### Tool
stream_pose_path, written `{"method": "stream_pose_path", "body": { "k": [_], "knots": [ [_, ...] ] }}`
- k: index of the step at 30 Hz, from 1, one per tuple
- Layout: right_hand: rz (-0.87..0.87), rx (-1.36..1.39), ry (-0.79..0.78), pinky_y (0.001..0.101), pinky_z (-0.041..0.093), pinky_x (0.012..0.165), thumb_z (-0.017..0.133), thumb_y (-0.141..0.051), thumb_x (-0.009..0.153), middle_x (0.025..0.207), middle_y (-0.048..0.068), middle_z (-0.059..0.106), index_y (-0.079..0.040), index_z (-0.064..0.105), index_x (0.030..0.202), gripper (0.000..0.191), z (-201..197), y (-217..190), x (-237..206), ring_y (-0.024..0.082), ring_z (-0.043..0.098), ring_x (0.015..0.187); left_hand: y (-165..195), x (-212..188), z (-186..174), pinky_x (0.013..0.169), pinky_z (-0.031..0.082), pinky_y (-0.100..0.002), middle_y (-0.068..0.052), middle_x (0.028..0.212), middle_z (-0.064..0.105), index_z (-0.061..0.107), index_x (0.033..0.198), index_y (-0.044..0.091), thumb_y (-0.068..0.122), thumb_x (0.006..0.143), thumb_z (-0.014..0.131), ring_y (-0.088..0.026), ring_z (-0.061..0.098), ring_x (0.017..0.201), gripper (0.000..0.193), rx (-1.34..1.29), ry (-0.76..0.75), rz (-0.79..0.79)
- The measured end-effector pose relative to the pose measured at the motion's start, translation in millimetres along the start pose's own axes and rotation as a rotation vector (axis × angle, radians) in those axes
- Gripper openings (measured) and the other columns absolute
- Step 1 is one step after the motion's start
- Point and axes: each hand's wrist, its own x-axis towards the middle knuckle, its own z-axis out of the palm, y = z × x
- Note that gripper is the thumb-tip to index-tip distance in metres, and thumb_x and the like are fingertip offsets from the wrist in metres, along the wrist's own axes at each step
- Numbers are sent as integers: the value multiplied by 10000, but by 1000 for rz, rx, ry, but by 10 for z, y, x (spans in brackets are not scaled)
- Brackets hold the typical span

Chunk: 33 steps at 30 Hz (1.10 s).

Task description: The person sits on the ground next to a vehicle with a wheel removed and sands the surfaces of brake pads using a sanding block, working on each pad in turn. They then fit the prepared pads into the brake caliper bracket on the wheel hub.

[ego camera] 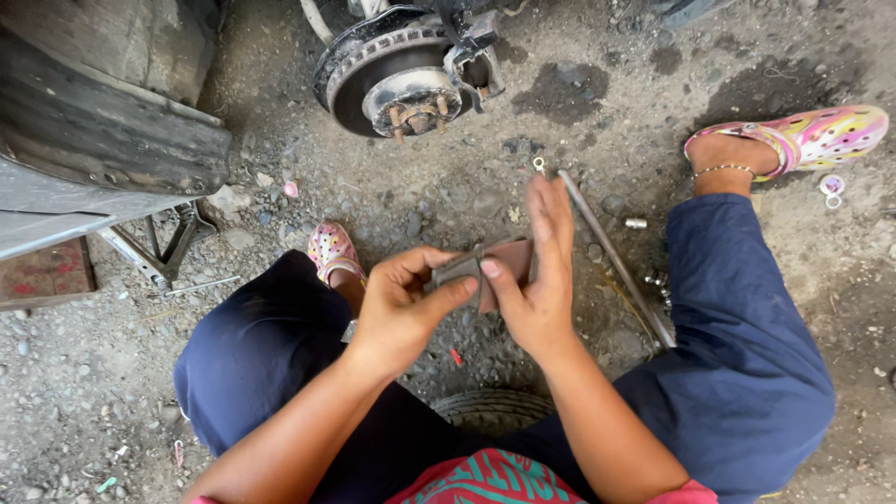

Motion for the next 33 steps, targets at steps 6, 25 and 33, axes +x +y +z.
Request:
{"method": "stream_pose_path", "body": {
  "k": [6, 25, 33],
  "knots": [
    [82, -2, 35, 453, 300, 1319, 686, -148, 995, 1717, 204, 276, -36, 340, 1616, 719, -56, 69, 32, 379, 234, 1649, -122, -61, 95, 809, 547, -239, -27, 996, 737, 720, 1068, -8, -11, 881, 789, -73, 660, 911, 200, 2, -11, -1],
    [15, -84, 29, 499, 185, 1373, 675, -173, 1025, 1733, 199, 295, -55, 301, 1653, 741, 43, 138, 25, 388, 180, 1669, -138, 17, 41, 788, 553, -236, -25, 998, 742, 729, 1080, -1, -3, 879, 780, -66, 659, 912, 207, 74, -11, 16],
    [45, -69, 34, 494, 188, 1366, 675, -228, 1027, 1729, 189, 331, -54, 325, 1651, 737, 53, 178, 74, 377, 199, 1657, -162, 40, 26, 752, 506, -243, -43, 960, 731, 742, 1088, -25, 0, 904, 797, -79, 618, 865, 194, 145, 6, 13]
  ]
}}
